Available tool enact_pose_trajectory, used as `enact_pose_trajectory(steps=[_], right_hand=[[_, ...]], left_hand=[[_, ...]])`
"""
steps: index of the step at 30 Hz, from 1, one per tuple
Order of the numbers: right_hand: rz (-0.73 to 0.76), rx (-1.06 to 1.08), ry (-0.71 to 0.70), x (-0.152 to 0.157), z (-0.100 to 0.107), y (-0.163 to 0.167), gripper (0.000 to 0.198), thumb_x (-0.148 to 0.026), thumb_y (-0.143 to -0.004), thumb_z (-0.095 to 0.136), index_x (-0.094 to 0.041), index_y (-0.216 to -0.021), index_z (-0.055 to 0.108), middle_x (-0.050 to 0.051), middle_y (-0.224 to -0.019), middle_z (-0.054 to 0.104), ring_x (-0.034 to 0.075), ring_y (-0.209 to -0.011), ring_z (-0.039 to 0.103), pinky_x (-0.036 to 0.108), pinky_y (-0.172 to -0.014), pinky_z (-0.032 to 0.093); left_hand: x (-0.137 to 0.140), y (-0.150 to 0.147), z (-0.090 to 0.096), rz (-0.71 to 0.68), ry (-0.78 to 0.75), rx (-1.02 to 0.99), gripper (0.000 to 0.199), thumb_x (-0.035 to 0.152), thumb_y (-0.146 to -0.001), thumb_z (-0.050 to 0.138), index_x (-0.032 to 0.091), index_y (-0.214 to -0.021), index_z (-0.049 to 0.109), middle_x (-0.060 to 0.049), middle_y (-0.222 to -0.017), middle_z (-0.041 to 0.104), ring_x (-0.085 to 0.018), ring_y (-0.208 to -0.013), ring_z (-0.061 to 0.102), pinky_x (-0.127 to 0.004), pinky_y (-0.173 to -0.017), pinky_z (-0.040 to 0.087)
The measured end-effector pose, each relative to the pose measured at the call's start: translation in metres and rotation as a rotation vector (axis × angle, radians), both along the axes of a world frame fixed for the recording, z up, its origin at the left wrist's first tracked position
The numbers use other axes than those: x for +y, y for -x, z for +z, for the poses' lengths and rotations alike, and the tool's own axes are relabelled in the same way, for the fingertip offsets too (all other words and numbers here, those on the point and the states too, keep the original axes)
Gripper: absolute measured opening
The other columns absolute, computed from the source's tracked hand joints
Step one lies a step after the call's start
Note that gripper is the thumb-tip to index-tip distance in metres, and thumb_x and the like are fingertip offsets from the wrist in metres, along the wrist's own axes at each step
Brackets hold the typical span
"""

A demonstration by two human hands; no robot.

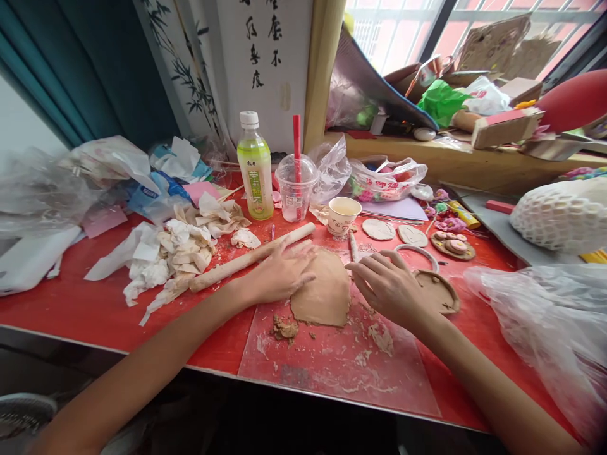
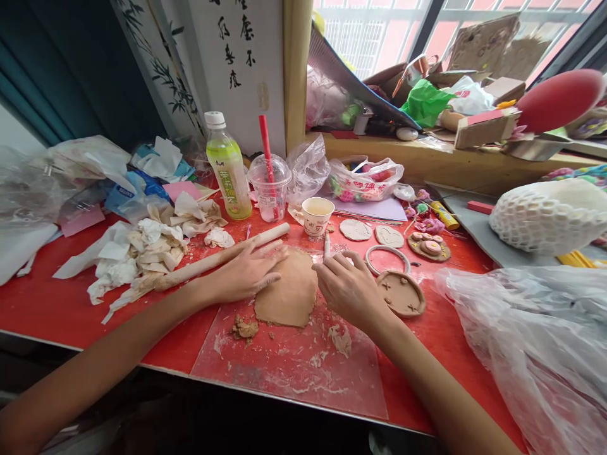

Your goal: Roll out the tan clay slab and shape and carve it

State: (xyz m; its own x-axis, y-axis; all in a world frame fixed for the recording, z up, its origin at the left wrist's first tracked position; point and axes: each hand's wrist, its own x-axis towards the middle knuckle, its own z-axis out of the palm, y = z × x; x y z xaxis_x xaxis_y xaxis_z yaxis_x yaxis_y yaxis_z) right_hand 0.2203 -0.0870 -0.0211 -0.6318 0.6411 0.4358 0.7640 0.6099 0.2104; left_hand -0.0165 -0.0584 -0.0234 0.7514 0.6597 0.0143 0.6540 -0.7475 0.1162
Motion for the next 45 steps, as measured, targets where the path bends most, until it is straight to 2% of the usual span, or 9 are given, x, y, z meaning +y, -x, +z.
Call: enact_pose_trajectory(steps=[2,6,12,18,24,30,36,42,45], right_hand=[[-0.028,0.001,-0.007,0.001,0.001,-0.002,0.019,-0.018,-0.089,0.042,-0.017,-0.091,0.061,0.004,-0.078,0.063,0.016,-0.076,0.054,0.033,-0.08,0.033],[-0.043,0.011,-0.019,0.003,0.002,-0.007,0.017,-0.02,-0.089,0.043,-0.017,-0.088,0.06,0.003,-0.075,0.061,0.016,-0.075,0.052,0.032,-0.079,0.033],[-0.039,0.024,-0.021,0.003,0.003,-0.008,0.019,-0.019,-0.089,0.041,-0.017,-0.085,0.06,0.002,-0.075,0.061,0.016,-0.075,0.052,0.032,-0.081,0.032],[-0.043,0.049,-0.033,0.005,0.004,-0.01,0.02,-0.018,-0.089,0.041,-0.018,-0.087,0.061,0.002,-0.073,0.063,0.015,-0.072,0.053,0.033,-0.081,0.033],[-0.061,0.063,-0.063,0.005,0.008,-0.013,0.018,-0.014,-0.087,0.043,-0.02,-0.088,0.06,0.002,-0.079,0.066,0.015,-0.075,0.057,0.034,-0.082,0.033],[-0.069,0.049,-0.078,0.004,0.011,-0.014,0.016,-0.014,-0.086,0.045,-0.02,-0.088,0.059,0.0,-0.076,0.065,0.015,-0.074,0.057,0.033,-0.083,0.033],[-0.066,0.023,-0.08,0.004,0.011,-0.016,0.016,-0.013,-0.085,0.045,-0.02,-0.09,0.059,0.0,-0.077,0.065,0.015,-0.074,0.056,0.034,-0.084,0.032],[-0.076,0.023,-0.074,0.004,0.009,-0.015,0.016,-0.014,-0.085,0.044,-0.02,-0.087,0.059,0.0,-0.072,0.064,0.015,-0.072,0.055,0.034,-0.083,0.031],[-0.069,0.012,-0.067,0.005,0.01,-0.015,0.017,-0.014,-0.085,0.044,-0.02,-0.089,0.06,0.0,-0.072,0.064,0.016,-0.071,0.055,0.034,-0.083,0.031]], left_hand=[[-0.003,-0.002,0.002,0.004,-0.004,0.0,0.054,0.043,-0.095,0.022,0.013,-0.14,0.024,-0.01,-0.145,0.029,-0.022,-0.137,0.019,-0.043,-0.112,-0.001],[-0.016,-0.01,0.01,-0.282,0.183,-0.029,0.059,0.047,-0.093,0.026,0.018,-0.143,0.015,-0.004,-0.15,0.016,-0.016,-0.139,0.014,-0.028,-0.111,0.014],[-0.002,-0.004,0.006,-0.007,0.075,-0.032,0.051,0.04,-0.096,0.019,0.015,-0.14,0.024,-0.009,-0.146,0.028,-0.021,-0.137,0.02,-0.044,-0.111,-0.006],[-0.017,-0.013,0.012,-0.321,0.263,-0.061,0.056,0.047,-0.094,0.025,0.02,-0.142,0.017,-0.002,-0.15,0.017,-0.014,-0.139,0.012,-0.027,-0.112,0.013],[0.001,-0.003,0.002,0.005,0.069,-0.038,0.053,0.043,-0.096,0.018,0.015,-0.141,0.021,-0.009,-0.146,0.028,-0.021,-0.137,0.018,-0.046,-0.111,-0.005],[-0.022,-0.015,0.013,-0.303,0.229,-0.028,0.057,0.048,-0.094,0.023,0.021,-0.143,0.013,-0.003,-0.15,0.017,-0.018,-0.139,0.014,-0.032,-0.111,0.016],[-0.003,-0.001,0.006,-0.005,0.068,0.015,0.052,0.043,-0.096,0.018,0.016,-0.141,0.021,-0.009,-0.145,0.029,-0.023,-0.135,0.025,-0.047,-0.11,-0.006],[-0.032,-0.019,0.014,-0.323,0.221,0.0,0.056,0.047,-0.094,0.02,0.019,-0.142,0.017,-0.003,-0.149,0.02,-0.016,-0.14,0.007,-0.031,-0.112,0.011],[-0.025,-0.017,0.01,-0.187,0.175,-0.023,0.058,0.049,-0.094,0.019,0.017,-0.142,0.016,-0.006,-0.149,0.02,-0.019,-0.139,0.013,-0.034,-0.112,0.008]])
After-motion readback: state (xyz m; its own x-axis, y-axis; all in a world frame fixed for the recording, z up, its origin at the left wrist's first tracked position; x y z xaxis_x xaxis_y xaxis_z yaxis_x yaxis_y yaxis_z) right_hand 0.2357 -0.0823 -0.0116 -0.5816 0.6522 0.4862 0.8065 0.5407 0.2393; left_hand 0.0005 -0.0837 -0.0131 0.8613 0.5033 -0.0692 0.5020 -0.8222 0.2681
